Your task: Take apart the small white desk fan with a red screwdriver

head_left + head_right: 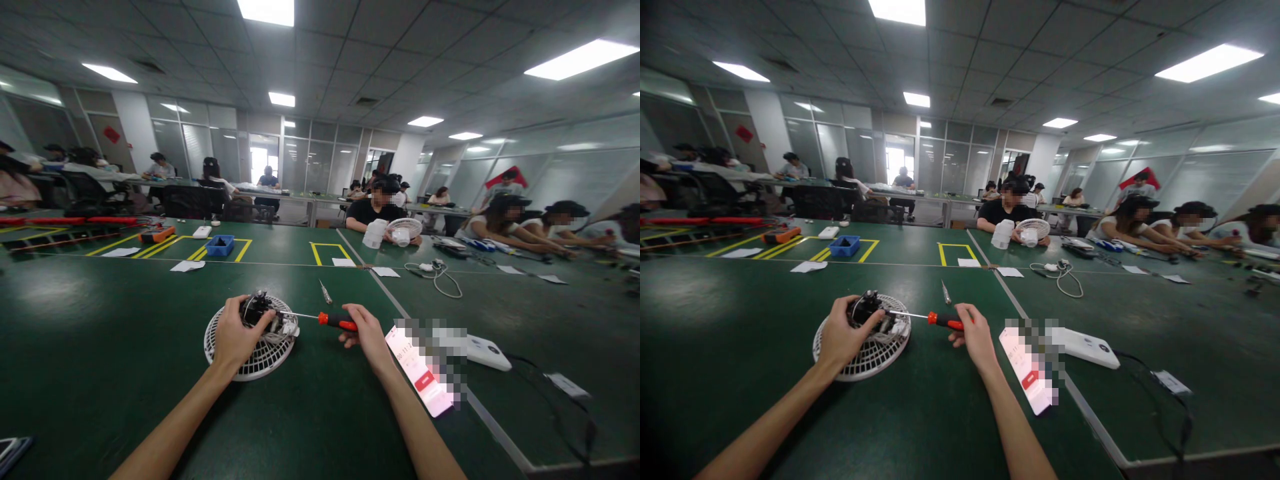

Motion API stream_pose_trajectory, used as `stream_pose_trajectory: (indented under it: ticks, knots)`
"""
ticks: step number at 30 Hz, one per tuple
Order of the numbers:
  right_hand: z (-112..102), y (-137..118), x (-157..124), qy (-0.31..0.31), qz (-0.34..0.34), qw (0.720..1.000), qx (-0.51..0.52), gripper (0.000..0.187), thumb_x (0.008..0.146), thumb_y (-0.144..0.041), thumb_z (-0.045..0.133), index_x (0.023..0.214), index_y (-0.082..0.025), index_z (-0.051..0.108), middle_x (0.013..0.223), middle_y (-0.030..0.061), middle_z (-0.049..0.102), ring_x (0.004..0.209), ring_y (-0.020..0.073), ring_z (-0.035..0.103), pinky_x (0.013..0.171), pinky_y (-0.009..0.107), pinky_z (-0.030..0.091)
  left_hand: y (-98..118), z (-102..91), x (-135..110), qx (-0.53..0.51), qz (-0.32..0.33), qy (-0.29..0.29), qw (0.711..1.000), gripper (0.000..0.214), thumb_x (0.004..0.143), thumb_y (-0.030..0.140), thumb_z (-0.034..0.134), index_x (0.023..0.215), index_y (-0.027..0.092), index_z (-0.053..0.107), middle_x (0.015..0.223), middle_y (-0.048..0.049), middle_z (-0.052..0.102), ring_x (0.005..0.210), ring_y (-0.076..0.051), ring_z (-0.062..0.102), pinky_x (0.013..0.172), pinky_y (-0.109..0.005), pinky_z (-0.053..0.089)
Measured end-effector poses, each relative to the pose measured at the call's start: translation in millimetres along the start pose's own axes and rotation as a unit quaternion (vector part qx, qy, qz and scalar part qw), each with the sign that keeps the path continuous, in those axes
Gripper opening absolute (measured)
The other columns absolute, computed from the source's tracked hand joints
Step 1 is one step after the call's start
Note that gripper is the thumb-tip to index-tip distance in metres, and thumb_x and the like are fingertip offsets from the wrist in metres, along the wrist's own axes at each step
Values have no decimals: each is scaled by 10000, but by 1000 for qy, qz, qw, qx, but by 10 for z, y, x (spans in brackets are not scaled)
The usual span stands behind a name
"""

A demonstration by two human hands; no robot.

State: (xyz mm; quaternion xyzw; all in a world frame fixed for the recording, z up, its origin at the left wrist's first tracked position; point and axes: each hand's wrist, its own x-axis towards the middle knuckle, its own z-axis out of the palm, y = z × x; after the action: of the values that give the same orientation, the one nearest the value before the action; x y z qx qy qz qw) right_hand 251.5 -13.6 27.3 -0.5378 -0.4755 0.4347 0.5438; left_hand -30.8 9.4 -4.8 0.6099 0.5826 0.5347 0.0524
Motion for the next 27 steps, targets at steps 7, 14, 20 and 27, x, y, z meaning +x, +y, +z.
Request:
stream_pose_trajectory:
  ticks: [7, 14, 20, 27]
  knots:
    - [-37, -21, -18, -27, 0, 1000, 3, 516, 739, -544, 718, 1116, -202, 630, 652, -11, 643, 484, 143, 601, 407, 222, 446, 11, 0, -4, 2, -3, 3, 1000, 674, 745, 725, 705, 1155, 201, 594, 1083, -93, 650, 987, -313, 670, 916, -492, 550]
    - [-16, -56, -67, -27, -30, 996, 85, 496, 635, -341, 813, 1089, -220, 656, 901, 4, 666, 670, 144, 649, 556, 261, 552, 15, -3, -2, 13, 11, 8, 1000, 676, 732, 706, 720, 1154, 192, 601, 1095, -104, 650, 1002, -318, 667, 916, -489, 553]
    - [-32, 1, 3, -42, 37, 998, -26, 552, 822, -630, 637, 1179, -209, 623, 556, -21, 601, 417, 165, 601, 372, 234, 436, 17, 1, -5, 8, 10, 12, 1000, 649, 732, 692, 724, 1138, 202, 596, 1095, -100, 650, 1007, -317, 667, 927, -487, 549]
    - [-54, 1, -3, -25, -4, 1000, -18, 581, 735, -505, 727, 1227, -211, 634, 654, -28, 625, 514, 148, 605, 436, 234, 462, 15, 1, -5, 9, 7, 10, 1000, 644, 726, 690, 731, 1134, 211, 592, 1101, -98, 639, 1027, -328, 659, 941, -503, 541]
